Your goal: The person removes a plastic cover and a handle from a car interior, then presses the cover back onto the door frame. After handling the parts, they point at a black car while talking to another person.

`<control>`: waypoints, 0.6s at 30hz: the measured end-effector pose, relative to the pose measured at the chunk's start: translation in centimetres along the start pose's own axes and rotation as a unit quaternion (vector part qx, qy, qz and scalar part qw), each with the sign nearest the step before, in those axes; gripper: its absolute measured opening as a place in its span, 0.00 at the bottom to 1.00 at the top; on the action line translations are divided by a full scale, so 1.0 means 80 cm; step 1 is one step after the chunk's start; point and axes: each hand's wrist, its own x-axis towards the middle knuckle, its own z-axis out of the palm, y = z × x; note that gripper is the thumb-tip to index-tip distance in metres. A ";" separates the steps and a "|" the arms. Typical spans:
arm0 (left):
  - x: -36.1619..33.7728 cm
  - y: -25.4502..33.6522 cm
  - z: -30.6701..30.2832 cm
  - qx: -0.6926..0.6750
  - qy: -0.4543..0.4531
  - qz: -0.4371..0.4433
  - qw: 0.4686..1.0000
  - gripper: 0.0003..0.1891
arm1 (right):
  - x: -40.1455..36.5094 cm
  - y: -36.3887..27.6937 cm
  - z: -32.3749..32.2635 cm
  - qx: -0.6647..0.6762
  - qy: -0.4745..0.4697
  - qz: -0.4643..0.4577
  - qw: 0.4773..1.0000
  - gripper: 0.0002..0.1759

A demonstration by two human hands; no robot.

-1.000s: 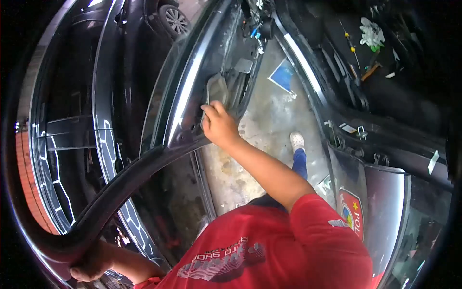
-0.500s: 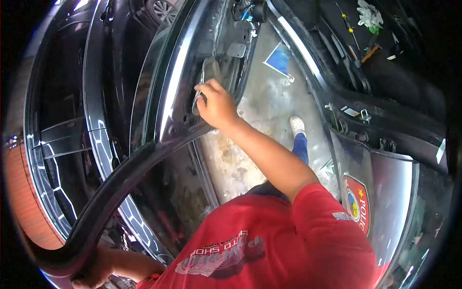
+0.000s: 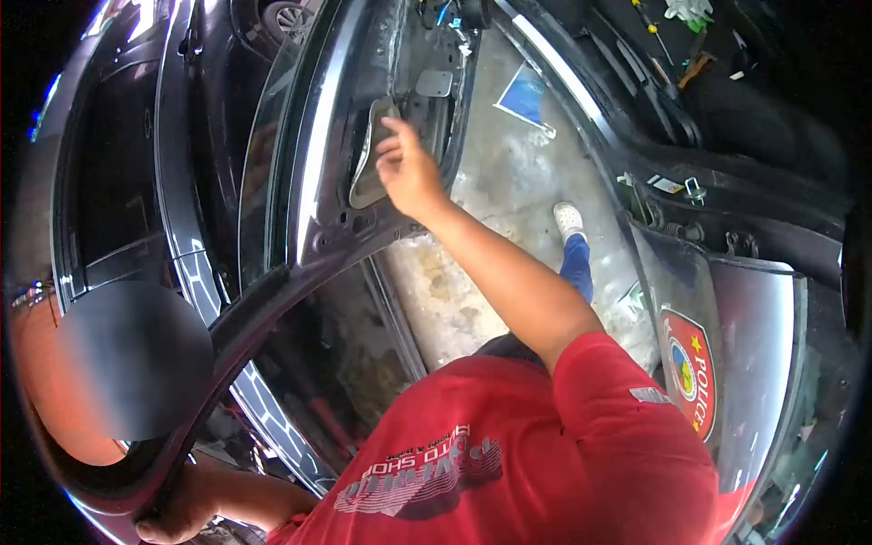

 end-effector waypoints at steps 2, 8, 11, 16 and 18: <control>-0.003 -0.005 0.006 0.010 -0.006 0.012 1.000 0.24 | 0.016 0.029 -0.010 -0.072 0.045 0.013 0.996 0.38; -0.024 0.013 0.040 -0.608 0.050 -0.161 0.776 0.21 | 0.021 0.061 0.002 -0.152 0.047 0.080 0.984 0.49; -0.010 -0.009 0.047 -0.167 0.067 -0.048 0.983 0.22 | 0.017 0.063 0.005 -0.140 0.006 0.109 0.984 0.50; 0.015 0.046 -0.065 -0.487 0.131 -0.175 0.846 0.17 | 0.022 0.048 0.004 -0.128 -0.028 0.158 0.979 0.52; 0.029 0.082 -0.108 -0.708 0.166 -0.317 0.609 0.14 | 0.017 0.042 0.011 -0.169 -0.023 0.137 0.976 0.51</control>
